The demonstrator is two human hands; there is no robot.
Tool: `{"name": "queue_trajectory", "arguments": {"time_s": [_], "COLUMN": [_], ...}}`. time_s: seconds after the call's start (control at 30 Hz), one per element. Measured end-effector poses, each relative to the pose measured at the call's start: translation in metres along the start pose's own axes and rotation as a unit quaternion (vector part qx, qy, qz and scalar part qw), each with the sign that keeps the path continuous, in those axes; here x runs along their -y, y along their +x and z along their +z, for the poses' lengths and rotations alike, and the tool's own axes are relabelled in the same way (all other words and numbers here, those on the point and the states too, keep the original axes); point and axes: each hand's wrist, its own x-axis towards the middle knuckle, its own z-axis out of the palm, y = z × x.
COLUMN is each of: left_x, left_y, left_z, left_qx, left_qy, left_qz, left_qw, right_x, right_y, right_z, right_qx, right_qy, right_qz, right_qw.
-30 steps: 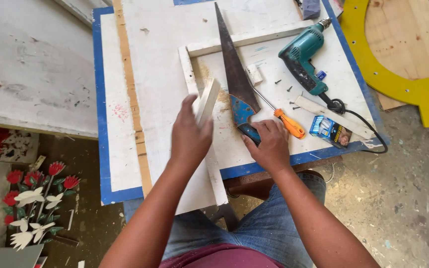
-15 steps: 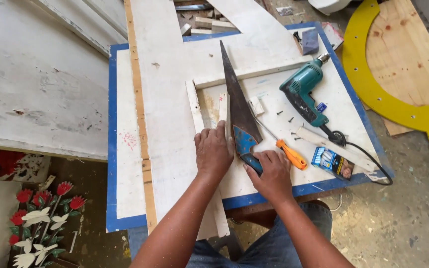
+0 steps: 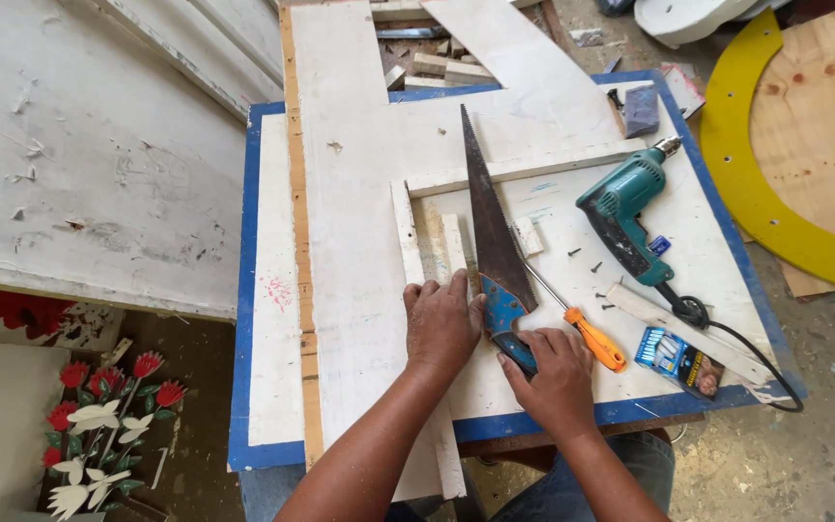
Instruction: Assembling and cutting wooden components to create a large letter structure using a drill, screwdriver, and hand saw.
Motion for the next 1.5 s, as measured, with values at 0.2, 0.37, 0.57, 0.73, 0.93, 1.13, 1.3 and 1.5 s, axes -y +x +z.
{"name": "queue_trajectory", "arguments": {"time_s": [0.2,0.37,0.57,0.73,0.93,1.13,1.3,1.5], "left_x": [0.0,0.003,0.009,0.01,0.021,0.11,0.15,0.158], "left_y": [-0.001,0.004,0.017,0.016,0.029,0.108,0.165,0.161], "left_z": [-0.017,-0.015,-0.016,-0.011,-0.02,-0.015,-0.022,-0.007], "left_qx": [-0.003,0.001,-0.011,0.012,-0.073,-0.063,0.041,0.092], "left_qy": [-0.074,-0.08,-0.117,-0.121,-0.189,-0.102,-0.014,0.011], "left_qz": [-0.018,-0.022,-0.003,-0.004,-0.051,-0.032,-0.019,-0.067], "left_qw": [0.997,0.997,0.993,0.993,0.978,0.992,0.999,0.993], "right_x": [0.007,0.003,-0.011,-0.045,-0.057,0.001,0.109,0.135], "right_y": [0.005,0.008,0.004,-0.027,-0.012,0.072,0.257,0.339], "right_z": [-0.005,0.003,0.032,0.055,0.039,0.013,0.015,0.133], "right_qx": [-0.015,-0.018,-0.066,-0.046,0.056,0.143,0.044,0.043], "right_qy": [-0.024,-0.029,-0.026,-0.099,-0.099,-0.007,0.164,0.13], "right_qz": [-0.013,-0.008,0.01,0.008,0.061,-0.024,-0.094,-0.041], "right_qw": [1.0,0.999,0.997,0.994,0.992,0.989,0.981,0.99]}}
